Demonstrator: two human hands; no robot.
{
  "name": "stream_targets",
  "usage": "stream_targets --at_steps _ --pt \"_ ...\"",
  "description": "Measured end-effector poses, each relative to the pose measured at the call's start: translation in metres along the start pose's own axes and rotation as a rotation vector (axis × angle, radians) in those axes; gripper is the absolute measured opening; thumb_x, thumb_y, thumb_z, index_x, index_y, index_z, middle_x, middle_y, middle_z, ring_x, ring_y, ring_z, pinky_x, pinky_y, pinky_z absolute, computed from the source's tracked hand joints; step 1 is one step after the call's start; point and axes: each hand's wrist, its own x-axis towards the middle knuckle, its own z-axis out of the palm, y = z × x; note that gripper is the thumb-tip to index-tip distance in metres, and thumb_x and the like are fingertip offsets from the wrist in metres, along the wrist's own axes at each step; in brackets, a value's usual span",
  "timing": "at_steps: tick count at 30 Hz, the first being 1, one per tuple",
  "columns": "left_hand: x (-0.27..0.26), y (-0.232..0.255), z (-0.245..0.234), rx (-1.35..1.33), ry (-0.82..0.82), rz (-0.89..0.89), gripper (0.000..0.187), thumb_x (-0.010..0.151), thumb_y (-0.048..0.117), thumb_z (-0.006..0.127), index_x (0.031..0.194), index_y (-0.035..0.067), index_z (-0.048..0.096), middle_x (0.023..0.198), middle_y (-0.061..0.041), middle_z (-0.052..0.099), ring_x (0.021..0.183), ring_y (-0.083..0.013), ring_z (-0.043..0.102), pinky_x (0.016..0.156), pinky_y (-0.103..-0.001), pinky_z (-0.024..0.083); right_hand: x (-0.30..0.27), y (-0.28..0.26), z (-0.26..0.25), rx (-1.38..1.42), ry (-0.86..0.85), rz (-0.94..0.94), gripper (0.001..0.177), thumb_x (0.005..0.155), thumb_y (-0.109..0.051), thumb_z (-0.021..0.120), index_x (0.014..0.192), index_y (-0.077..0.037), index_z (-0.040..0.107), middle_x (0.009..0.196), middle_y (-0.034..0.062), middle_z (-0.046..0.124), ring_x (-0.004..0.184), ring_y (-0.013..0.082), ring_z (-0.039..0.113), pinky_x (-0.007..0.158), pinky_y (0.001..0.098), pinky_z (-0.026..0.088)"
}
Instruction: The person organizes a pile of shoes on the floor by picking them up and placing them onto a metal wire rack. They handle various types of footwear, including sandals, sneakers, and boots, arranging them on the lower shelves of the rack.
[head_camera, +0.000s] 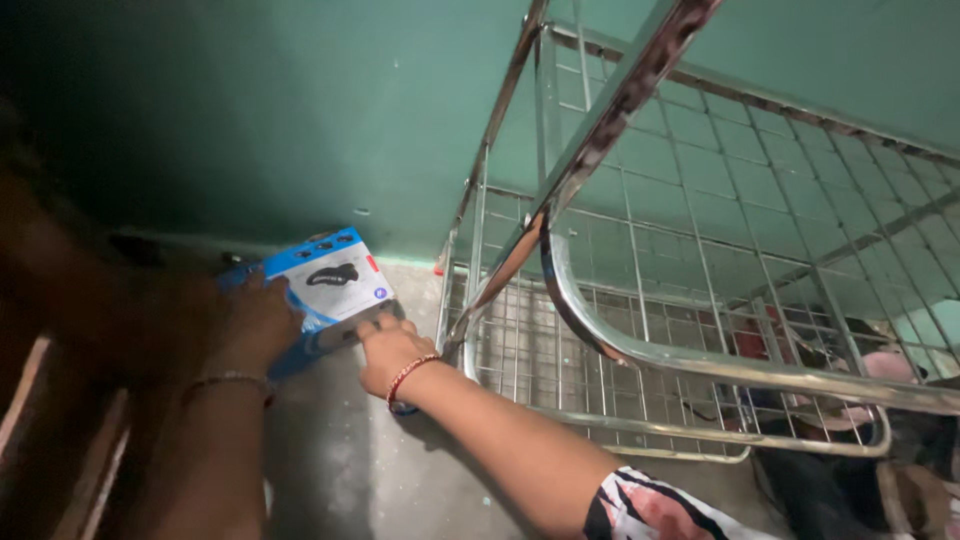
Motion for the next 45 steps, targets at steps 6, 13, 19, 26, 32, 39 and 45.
stream_targets --at_steps 6,13,19,26,32,39,45 --pt "-0.036 0.013 -0.009 0.034 -0.181 -0.150 0.109 0.073 0.049 0.084 0.158 0.015 0.026 0.166 -0.021 0.017 0.150 -0.0446 0.025 0.115 -0.056 0.036 0.007 -0.001 0.004 -0.007 0.006 -0.027 0.067 0.080 -0.022 0.069 0.144 -0.013 0.050 0.152 0.0170 0.043 0.138 0.0399 0.044 0.106 0.0585 0.045" --pt "-0.022 0.022 0.006 0.177 -0.314 -0.117 0.106 0.076 0.056 0.081 0.156 0.006 0.033 0.162 -0.028 0.025 0.150 -0.0461 0.025 0.118 -0.052 0.032 0.013 -0.001 0.010 0.023 0.018 -0.021 0.066 0.080 -0.019 0.068 0.144 -0.013 0.051 0.153 0.0161 0.043 0.139 0.0392 0.044 0.107 0.0562 0.046" --pt "0.018 0.009 0.024 0.040 -0.013 -0.115 0.048 0.099 0.039 0.058 0.140 0.014 0.062 0.150 -0.019 0.055 0.140 -0.0367 0.053 0.120 -0.052 0.044 0.013 -0.002 0.014 0.042 0.033 -0.082 0.065 0.081 -0.024 0.071 0.142 -0.015 0.052 0.153 0.0154 0.043 0.138 0.0406 0.044 0.106 0.0573 0.045" --pt "-0.001 0.008 -0.014 0.172 -0.091 -0.160 0.118 0.071 0.063 0.083 0.157 0.012 0.020 0.162 -0.016 0.024 0.149 -0.0363 0.028 0.116 -0.053 0.029 0.017 -0.003 0.016 0.066 0.038 -0.064 0.065 0.080 -0.025 0.072 0.140 -0.012 0.053 0.151 0.0171 0.045 0.134 0.0433 0.047 0.106 0.0550 0.046" --pt "-0.010 0.035 -0.039 -0.083 -0.220 -0.297 0.122 0.071 0.063 0.081 0.165 0.016 0.019 0.168 -0.019 0.026 0.152 -0.0348 0.033 0.119 -0.052 0.037 0.020 0.002 0.020 0.094 0.077 -0.064 0.061 0.080 -0.023 0.069 0.138 -0.012 0.055 0.148 0.0185 0.049 0.131 0.0448 0.051 0.106 0.0524 0.047" --pt "-0.037 0.039 -0.027 0.080 -0.251 -0.219 0.117 0.074 0.065 0.081 0.161 0.013 0.023 0.164 -0.026 0.017 0.151 -0.0381 0.021 0.120 -0.047 0.027 0.015 0.005 0.018 0.059 0.053 -0.050 0.067 0.078 -0.024 0.073 0.141 -0.010 0.052 0.147 0.0197 0.048 0.131 0.0461 0.049 0.106 0.0526 0.046" --pt "-0.022 0.052 -0.045 -0.026 -0.609 -0.095 0.077 0.071 0.044 0.082 0.138 0.010 0.067 0.138 -0.015 0.068 0.128 -0.0297 0.066 0.113 -0.040 0.049 0.019 0.012 0.024 0.113 0.141 -0.104 0.057 0.081 -0.024 0.070 0.135 -0.012 0.059 0.138 0.0222 0.055 0.125 0.0472 0.054 0.105 0.0508 0.047"
